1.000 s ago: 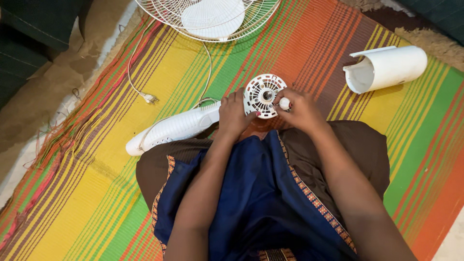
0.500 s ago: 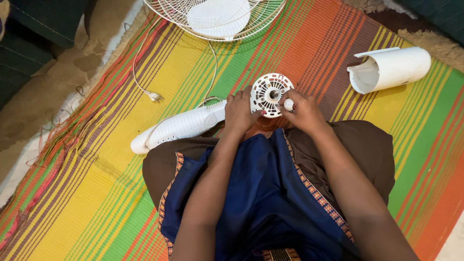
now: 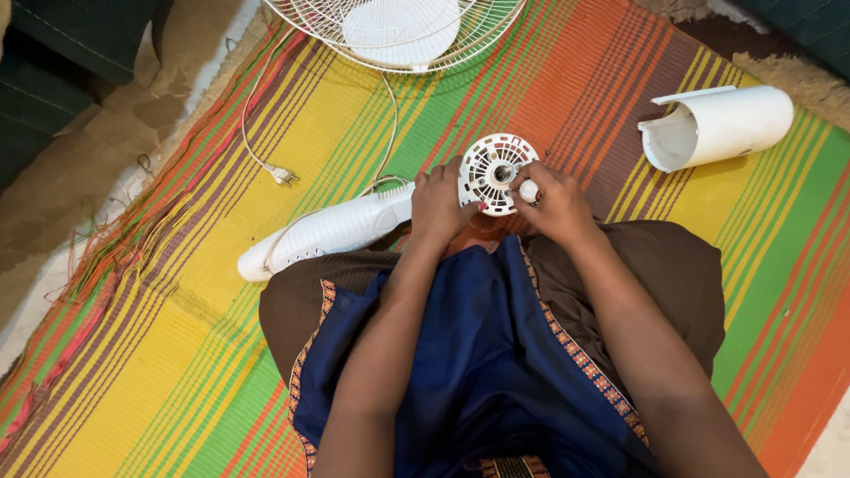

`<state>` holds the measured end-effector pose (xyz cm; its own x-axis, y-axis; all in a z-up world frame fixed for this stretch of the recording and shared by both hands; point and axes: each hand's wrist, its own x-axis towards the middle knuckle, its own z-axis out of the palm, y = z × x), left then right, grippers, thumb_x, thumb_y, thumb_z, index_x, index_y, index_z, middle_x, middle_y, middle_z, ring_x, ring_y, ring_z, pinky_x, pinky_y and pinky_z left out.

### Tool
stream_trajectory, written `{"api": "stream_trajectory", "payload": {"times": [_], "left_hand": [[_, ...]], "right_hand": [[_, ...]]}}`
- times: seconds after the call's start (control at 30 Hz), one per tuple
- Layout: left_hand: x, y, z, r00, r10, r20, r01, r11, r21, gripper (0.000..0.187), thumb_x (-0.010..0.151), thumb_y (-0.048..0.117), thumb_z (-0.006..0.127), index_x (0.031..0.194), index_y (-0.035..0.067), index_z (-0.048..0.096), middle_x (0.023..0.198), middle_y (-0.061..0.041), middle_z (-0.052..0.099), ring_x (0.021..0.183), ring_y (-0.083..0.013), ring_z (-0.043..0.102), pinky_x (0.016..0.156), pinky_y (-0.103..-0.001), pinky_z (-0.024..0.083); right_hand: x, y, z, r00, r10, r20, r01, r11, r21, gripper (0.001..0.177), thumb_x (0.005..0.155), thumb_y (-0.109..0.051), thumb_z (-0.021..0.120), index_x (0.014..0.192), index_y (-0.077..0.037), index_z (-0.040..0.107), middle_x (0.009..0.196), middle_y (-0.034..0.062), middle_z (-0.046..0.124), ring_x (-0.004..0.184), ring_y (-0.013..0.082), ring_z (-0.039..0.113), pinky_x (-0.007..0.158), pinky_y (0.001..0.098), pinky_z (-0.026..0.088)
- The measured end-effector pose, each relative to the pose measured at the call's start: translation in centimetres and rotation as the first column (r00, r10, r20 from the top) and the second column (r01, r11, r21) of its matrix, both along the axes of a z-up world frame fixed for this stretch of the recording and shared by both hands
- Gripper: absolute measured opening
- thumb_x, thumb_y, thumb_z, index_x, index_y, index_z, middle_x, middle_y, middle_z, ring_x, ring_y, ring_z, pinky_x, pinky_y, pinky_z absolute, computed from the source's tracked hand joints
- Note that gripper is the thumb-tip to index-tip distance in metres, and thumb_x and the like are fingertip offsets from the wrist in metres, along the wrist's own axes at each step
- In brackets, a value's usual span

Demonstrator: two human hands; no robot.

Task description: The person disassembles a small white fan by unscrewing the rear cover, removes the motor housing, and then reassembles it by placing the motor back into the housing and securing the cover.

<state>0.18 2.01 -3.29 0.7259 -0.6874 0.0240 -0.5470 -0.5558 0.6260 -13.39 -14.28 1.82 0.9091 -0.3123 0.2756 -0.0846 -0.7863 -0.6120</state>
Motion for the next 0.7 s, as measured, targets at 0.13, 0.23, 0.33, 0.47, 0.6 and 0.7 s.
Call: {"api": "stream_trajectory", "payload": {"times": [0.13,0.23,0.33,0.47,0.6,0.7], "left_hand": [[0.0,0.0,0.0,1.000,-0.011,0.027,0.011,1.000,-0.013,0.095,0.062,0.038,0.095,0.140,0.007,0.050,0.120,-0.018,0.066,0.110,-0.0402,0.058,0.097,-0.048,0.045],[0.0,0.0,0.0,1.000,-0.005,0.018,0.005,1.000,0.005,0.096,0.061,0.037,0.095,0.141,0.007,0.050,0.122,-0.018,0.066,0.110,-0.0408,0.057,0.096,-0.048,0.045],[0.0,-0.1,0.1,1.000,-0.003,0.003,0.003,1.000,0.017,0.097,0.062,0.037,0.095,0.142,0.007,0.049,0.124,-0.018,0.065,0.111,-0.0410,0.057,0.096,-0.048,0.045],[0.0,-0.1,0.0,1.000,-0.006,0.000,0.006,1.000,0.020,0.097,0.062,0.036,0.095,0.142,0.007,0.049,0.125,-0.018,0.065,0.111,-0.0417,0.056,0.096,-0.048,0.045],[0.0,-0.1,0.1,1.000,-0.017,0.010,0.017,1.000,0.019,0.096,0.063,0.035,0.094,0.142,0.006,0.049,0.124,-0.017,0.065,0.112,-0.0417,0.055,0.097,-0.048,0.044],[0.0,-0.1,0.1,1.000,-0.014,-0.003,0.014,1.000,0.021,0.096,0.062,0.035,0.094,0.142,0.006,0.049,0.124,-0.018,0.065,0.112,-0.0418,0.055,0.097,-0.047,0.044]], "right_hand": [[0.1,0.1,-0.1,1.000,0.003,-0.001,-0.003,1.000,-0.008,0.019,0.085,-0.009,0.080,0.098,-0.007,0.066,0.093,0.0144,0.074,0.088,0.0323,0.075,0.074,0.0425,0.059],[0.1,0.0,-0.2,1.000,-0.005,-0.011,0.005,1.000,0.000,0.019,0.085,-0.010,0.080,0.098,-0.007,0.066,0.092,0.0143,0.074,0.087,0.0326,0.074,0.074,0.0430,0.058],[0.1,0.1,-0.5,1.000,-0.022,-0.011,0.022,0.997,-0.071,0.021,0.084,-0.012,0.081,0.097,-0.007,0.065,0.091,0.0153,0.072,0.087,0.0347,0.073,0.073,0.0452,0.057],[0.1,0.5,-0.9,1.000,-0.010,0.004,0.011,0.978,-0.207,0.024,0.081,-0.013,0.082,0.097,-0.009,0.064,0.091,0.0145,0.072,0.088,0.0365,0.071,0.075,0.0472,0.057],[0.2,0.6,-1.0,0.998,-0.037,-0.050,0.029,0.989,-0.146,0.026,0.081,-0.012,0.081,0.098,-0.006,0.062,0.092,0.0153,0.072,0.090,0.0368,0.071,0.076,0.0472,0.056],[0.3,0.5,-1.0,0.998,-0.041,-0.055,0.034,0.992,-0.121,0.027,0.082,-0.013,0.080,0.100,-0.005,0.061,0.092,0.0174,0.072,0.089,0.0386,0.071,0.075,0.0482,0.057]]}}
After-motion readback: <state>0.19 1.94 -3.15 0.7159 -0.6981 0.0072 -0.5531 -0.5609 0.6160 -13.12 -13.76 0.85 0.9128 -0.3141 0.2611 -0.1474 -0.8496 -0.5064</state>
